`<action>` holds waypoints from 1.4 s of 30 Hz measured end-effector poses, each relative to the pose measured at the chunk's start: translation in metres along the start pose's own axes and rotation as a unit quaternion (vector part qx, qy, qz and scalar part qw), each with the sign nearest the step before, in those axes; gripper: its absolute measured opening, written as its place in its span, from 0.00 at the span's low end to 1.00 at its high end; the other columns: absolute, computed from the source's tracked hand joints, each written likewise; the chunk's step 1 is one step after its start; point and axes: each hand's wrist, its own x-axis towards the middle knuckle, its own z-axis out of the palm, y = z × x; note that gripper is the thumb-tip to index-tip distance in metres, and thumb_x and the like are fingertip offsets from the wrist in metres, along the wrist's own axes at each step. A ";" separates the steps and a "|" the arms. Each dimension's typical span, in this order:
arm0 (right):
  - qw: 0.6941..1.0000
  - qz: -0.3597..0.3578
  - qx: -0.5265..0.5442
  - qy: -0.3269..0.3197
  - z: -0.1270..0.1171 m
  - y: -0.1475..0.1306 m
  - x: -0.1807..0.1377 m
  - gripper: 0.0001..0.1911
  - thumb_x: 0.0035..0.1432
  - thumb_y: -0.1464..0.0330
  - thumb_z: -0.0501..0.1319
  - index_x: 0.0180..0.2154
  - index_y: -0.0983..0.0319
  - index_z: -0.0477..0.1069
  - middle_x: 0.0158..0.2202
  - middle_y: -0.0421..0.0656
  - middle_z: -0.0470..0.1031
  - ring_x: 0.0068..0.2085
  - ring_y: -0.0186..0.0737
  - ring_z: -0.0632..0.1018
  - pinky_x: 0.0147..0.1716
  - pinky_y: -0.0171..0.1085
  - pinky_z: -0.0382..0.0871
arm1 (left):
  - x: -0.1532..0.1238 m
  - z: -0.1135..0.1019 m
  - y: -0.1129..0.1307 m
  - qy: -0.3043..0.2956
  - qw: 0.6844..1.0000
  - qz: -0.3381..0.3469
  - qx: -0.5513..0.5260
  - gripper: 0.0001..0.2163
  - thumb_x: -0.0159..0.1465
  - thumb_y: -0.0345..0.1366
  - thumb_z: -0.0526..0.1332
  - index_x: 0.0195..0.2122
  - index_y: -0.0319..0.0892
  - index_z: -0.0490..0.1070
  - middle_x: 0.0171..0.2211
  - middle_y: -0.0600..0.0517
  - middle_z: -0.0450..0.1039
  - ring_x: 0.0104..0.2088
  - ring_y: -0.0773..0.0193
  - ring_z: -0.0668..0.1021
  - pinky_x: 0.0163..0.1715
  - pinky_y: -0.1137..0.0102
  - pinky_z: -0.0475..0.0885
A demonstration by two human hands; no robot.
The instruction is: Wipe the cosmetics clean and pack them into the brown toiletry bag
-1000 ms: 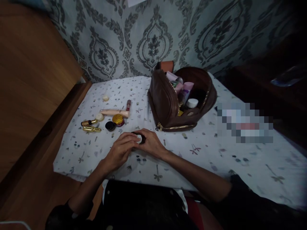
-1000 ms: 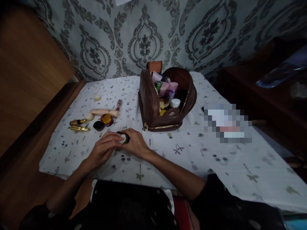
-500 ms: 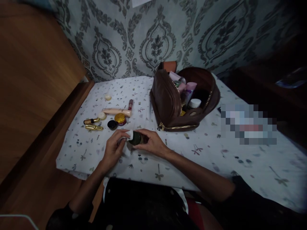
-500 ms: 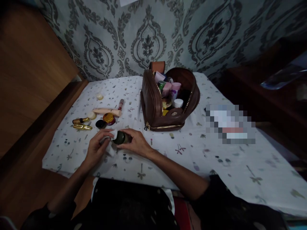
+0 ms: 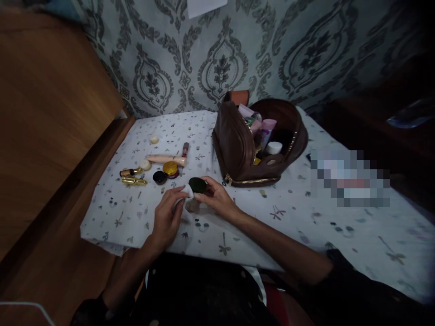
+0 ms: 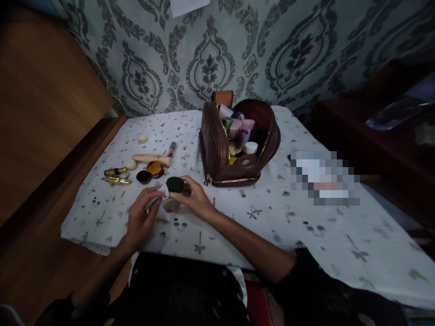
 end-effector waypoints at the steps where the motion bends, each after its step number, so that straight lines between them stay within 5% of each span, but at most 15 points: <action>1: 1.000 0.010 0.008 0.000 0.000 -0.001 -0.001 0.25 0.45 0.56 0.71 0.43 0.58 0.68 0.37 0.38 0.76 0.36 0.37 0.77 0.38 0.36 0.72 | -0.001 0.000 0.000 -0.001 1.000 0.018 0.008 0.08 0.69 0.31 0.54 0.45 0.45 0.72 0.47 0.46 0.76 0.51 0.59 0.77 0.51 0.61 0.73; 4: 0.998 0.034 0.038 -0.021 -0.002 0.000 -0.002 0.26 0.45 0.54 0.72 0.42 0.58 0.68 0.34 0.37 0.75 0.32 0.35 0.76 0.36 0.36 0.73 | -0.003 0.000 0.001 0.002 0.998 0.054 0.019 0.10 0.69 0.28 0.54 0.46 0.45 0.72 0.48 0.45 0.76 0.52 0.59 0.77 0.51 0.61 0.73; 8: 0.995 0.030 0.076 -0.049 -0.003 0.003 -0.002 0.26 0.42 0.55 0.74 0.42 0.59 0.73 0.39 0.40 0.77 0.40 0.38 0.78 0.44 0.38 0.72 | -0.002 -0.004 0.002 0.013 0.999 0.043 0.012 0.11 0.70 0.29 0.53 0.47 0.45 0.72 0.49 0.45 0.76 0.52 0.59 0.76 0.52 0.61 0.72; 14: 0.991 0.037 0.104 -0.070 -0.006 0.006 -0.004 0.29 0.38 0.58 0.77 0.44 0.58 0.76 0.45 0.42 0.79 0.45 0.40 0.78 0.52 0.41 0.69 | 0.002 -0.008 0.005 0.014 0.992 -0.074 -0.097 0.09 0.69 0.36 0.55 0.46 0.44 0.73 0.47 0.48 0.77 0.50 0.58 0.77 0.53 0.63 0.71; 21: 0.989 0.023 0.122 -0.083 -0.006 0.012 -0.001 0.28 0.36 0.63 0.78 0.41 0.59 0.74 0.40 0.39 0.77 0.41 0.35 0.78 0.47 0.39 0.71 | 0.000 -0.006 0.005 -0.007 0.951 -0.204 -0.234 0.19 0.65 0.44 0.60 0.54 0.42 0.69 0.53 0.46 0.73 0.55 0.54 0.74 0.57 0.62 0.67; 26: 0.996 -0.017 0.055 -0.074 -0.001 0.006 -0.005 0.29 0.36 0.65 0.78 0.42 0.58 0.71 0.41 0.39 0.74 0.40 0.35 0.77 0.43 0.36 0.73 | -0.001 0.000 0.007 -0.016 0.935 -0.231 -0.269 0.30 0.56 0.44 0.69 0.58 0.42 0.64 0.57 0.46 0.71 0.57 0.52 0.72 0.59 0.62 0.64; 31: 0.987 -0.125 -0.081 -0.057 -0.001 0.004 -0.009 0.27 0.44 0.62 0.75 0.47 0.59 0.73 0.40 0.41 0.73 0.40 0.37 0.75 0.39 0.36 0.71 | 0.001 0.006 0.009 -0.052 0.922 -0.247 -0.294 0.26 0.54 0.43 0.70 0.53 0.41 0.69 0.48 0.48 0.76 0.50 0.54 0.76 0.54 0.63 0.68; 35: 0.960 -0.204 -0.183 -0.049 -0.003 0.001 -0.011 0.26 0.50 0.58 0.72 0.50 0.58 0.74 0.37 0.41 0.72 0.37 0.37 0.73 0.36 0.36 0.69 | -0.002 0.011 0.004 -0.063 0.879 -0.279 -0.382 0.25 0.50 0.46 0.73 0.47 0.40 0.73 0.41 0.50 0.77 0.43 0.58 0.77 0.47 0.67 0.70; 39: 0.923 -0.265 -0.272 -0.055 -0.003 0.003 -0.016 0.24 0.56 0.59 0.68 0.53 0.59 0.73 0.34 0.40 0.68 0.33 0.35 0.71 0.34 0.35 0.69 | -0.007 0.017 0.001 -0.052 0.809 -0.356 -0.465 0.28 0.49 0.56 0.69 0.45 0.41 0.74 0.36 0.48 0.78 0.32 0.61 0.77 0.29 0.70 0.72; 42: 0.892 -0.304 -0.330 -0.062 -0.003 0.008 -0.021 0.23 0.60 0.61 0.65 0.55 0.60 0.70 0.38 0.42 0.68 0.36 0.36 0.72 0.36 0.35 0.71 | -0.010 0.018 -0.001 -0.047 0.809 -0.410 -0.419 0.26 0.53 0.60 0.64 0.41 0.42 0.76 0.35 0.46 0.79 0.34 0.55 0.79 0.28 0.66 0.75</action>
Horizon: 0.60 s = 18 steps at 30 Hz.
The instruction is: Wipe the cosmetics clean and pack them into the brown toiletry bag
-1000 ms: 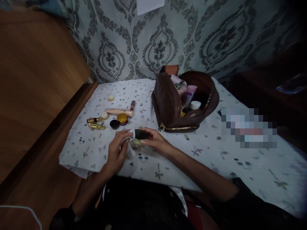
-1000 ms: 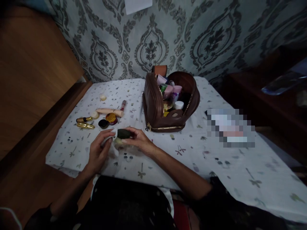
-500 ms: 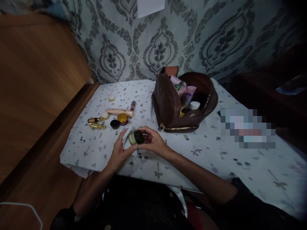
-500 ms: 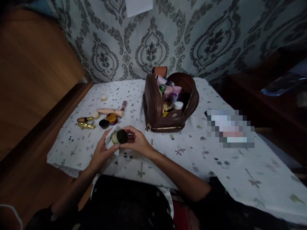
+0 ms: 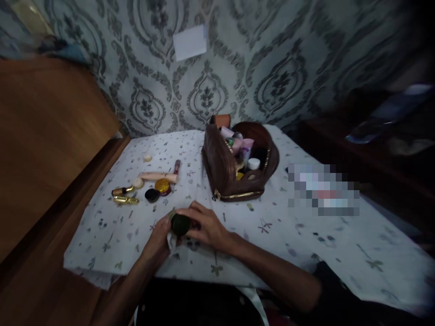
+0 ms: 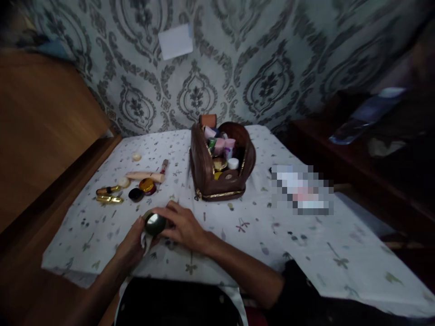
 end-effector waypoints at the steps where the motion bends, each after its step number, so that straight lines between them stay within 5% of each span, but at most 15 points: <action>1: 1.000 -0.004 -0.018 -0.004 0.000 0.000 -0.002 0.23 0.61 0.62 0.65 0.56 0.60 0.69 0.40 0.44 0.68 0.38 0.38 0.73 0.38 0.36 0.71 | 0.000 -0.002 -0.001 0.015 1.000 -0.007 0.023 0.25 0.54 0.59 0.63 0.41 0.42 0.76 0.37 0.45 0.80 0.38 0.52 0.80 0.33 0.64 0.77; 6: 0.995 0.003 -0.086 -0.047 -0.007 -0.005 -0.003 0.28 0.60 0.64 0.64 0.59 0.60 0.61 0.49 0.48 0.68 0.49 0.43 0.73 0.44 0.41 0.73 | 0.012 -0.019 -0.007 0.118 0.983 0.033 0.136 0.22 0.60 0.52 0.60 0.47 0.42 0.77 0.53 0.44 0.77 0.57 0.49 0.75 0.56 0.57 0.71; 11: 0.992 0.006 -0.107 -0.063 -0.023 -0.018 0.002 0.31 0.60 0.56 0.63 0.59 0.63 0.60 0.49 0.51 0.68 0.49 0.45 0.74 0.44 0.40 0.74 | 0.031 -0.032 0.004 0.046 0.975 -0.002 0.216 0.26 0.56 0.56 0.63 0.46 0.42 0.79 0.50 0.44 0.79 0.56 0.44 0.76 0.53 0.54 0.74; 18: 0.980 0.006 -0.191 -0.053 -0.050 -0.026 0.000 0.30 0.63 0.54 0.59 0.58 0.67 0.61 0.48 0.53 0.71 0.46 0.47 0.76 0.38 0.41 0.75 | 0.039 -0.005 0.014 0.083 0.960 0.056 0.261 0.24 0.58 0.55 0.62 0.46 0.43 0.78 0.51 0.44 0.78 0.55 0.47 0.76 0.56 0.59 0.72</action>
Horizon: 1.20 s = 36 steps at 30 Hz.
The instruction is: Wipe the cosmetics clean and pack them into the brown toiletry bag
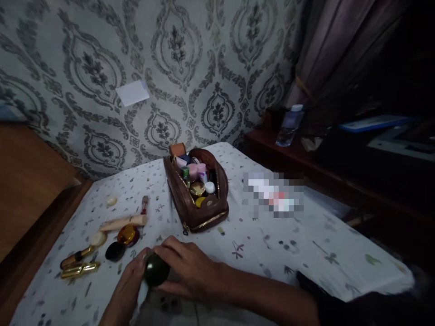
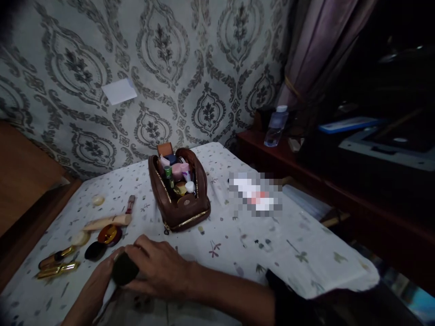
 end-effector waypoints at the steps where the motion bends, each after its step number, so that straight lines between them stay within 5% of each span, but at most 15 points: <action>1: 1.000 0.006 -0.009 0.001 -0.004 0.001 -0.002 0.29 0.64 0.54 0.59 0.58 0.67 0.60 0.48 0.53 0.71 0.46 0.46 0.76 0.38 0.40 0.75 | 0.001 0.004 0.003 -0.002 1.000 -0.001 -0.002 0.24 0.57 0.55 0.62 0.46 0.43 0.78 0.50 0.45 0.79 0.54 0.48 0.77 0.54 0.60 0.73; 10: 0.997 0.057 -0.056 -0.008 -0.025 0.023 -0.031 0.28 0.62 0.59 0.62 0.57 0.69 0.62 0.46 0.53 0.74 0.43 0.46 0.78 0.37 0.40 0.75 | 0.026 0.039 0.016 -0.051 0.999 -0.015 -0.003 0.32 0.42 0.57 0.72 0.42 0.38 0.78 0.38 0.46 0.82 0.40 0.50 0.81 0.40 0.61 0.79; 15: 0.996 0.083 -0.023 -0.028 -0.027 0.031 -0.042 0.29 0.61 0.61 0.64 0.58 0.68 0.61 0.48 0.53 0.75 0.46 0.47 0.78 0.39 0.40 0.76 | 0.035 0.048 0.000 -0.043 0.998 0.018 0.051 0.27 0.37 0.57 0.72 0.33 0.42 0.80 0.32 0.49 0.81 0.35 0.51 0.81 0.38 0.62 0.78; 20: 0.995 0.091 -0.003 -0.028 -0.029 0.033 -0.044 0.28 0.62 0.61 0.63 0.58 0.69 0.61 0.47 0.53 0.76 0.45 0.46 0.78 0.39 0.41 0.77 | 0.041 0.039 -0.023 -0.062 0.986 0.084 0.133 0.26 0.37 0.58 0.72 0.31 0.44 0.82 0.32 0.48 0.82 0.35 0.50 0.80 0.38 0.61 0.77; 24: 0.997 0.082 0.002 0.003 -0.028 0.038 -0.044 0.26 0.64 0.63 0.61 0.57 0.70 0.62 0.47 0.54 0.76 0.45 0.46 0.79 0.39 0.40 0.77 | 0.037 0.051 -0.007 -0.034 0.980 0.126 0.150 0.25 0.40 0.64 0.68 0.24 0.45 0.79 0.26 0.49 0.79 0.30 0.53 0.78 0.33 0.64 0.74; 27: 0.996 0.090 -0.011 0.021 -0.024 0.041 -0.046 0.23 0.65 0.64 0.60 0.56 0.70 0.64 0.47 0.54 0.77 0.44 0.46 0.80 0.39 0.39 0.77 | 0.036 0.060 0.010 -0.094 0.974 0.133 0.160 0.25 0.43 0.65 0.65 0.17 0.45 0.72 0.17 0.53 0.72 0.24 0.58 0.73 0.27 0.67 0.70; 33: 0.993 0.091 -0.059 0.043 -0.005 0.047 -0.051 0.24 0.65 0.58 0.57 0.55 0.66 0.67 0.43 0.52 0.79 0.37 0.45 0.81 0.31 0.37 0.79 | 0.038 0.044 -0.005 -0.043 0.968 0.165 0.182 0.21 0.43 0.59 0.71 0.27 0.48 0.79 0.25 0.50 0.78 0.30 0.54 0.78 0.30 0.66 0.75; 36: 0.992 0.098 -0.075 0.031 0.003 0.055 -0.052 0.17 0.64 0.65 0.57 0.53 0.62 0.69 0.40 0.48 0.80 0.30 0.40 0.81 0.27 0.34 0.78 | 0.040 0.041 -0.017 -0.020 0.966 0.186 0.180 0.20 0.45 0.59 0.71 0.29 0.49 0.81 0.28 0.49 0.80 0.31 0.54 0.79 0.31 0.66 0.77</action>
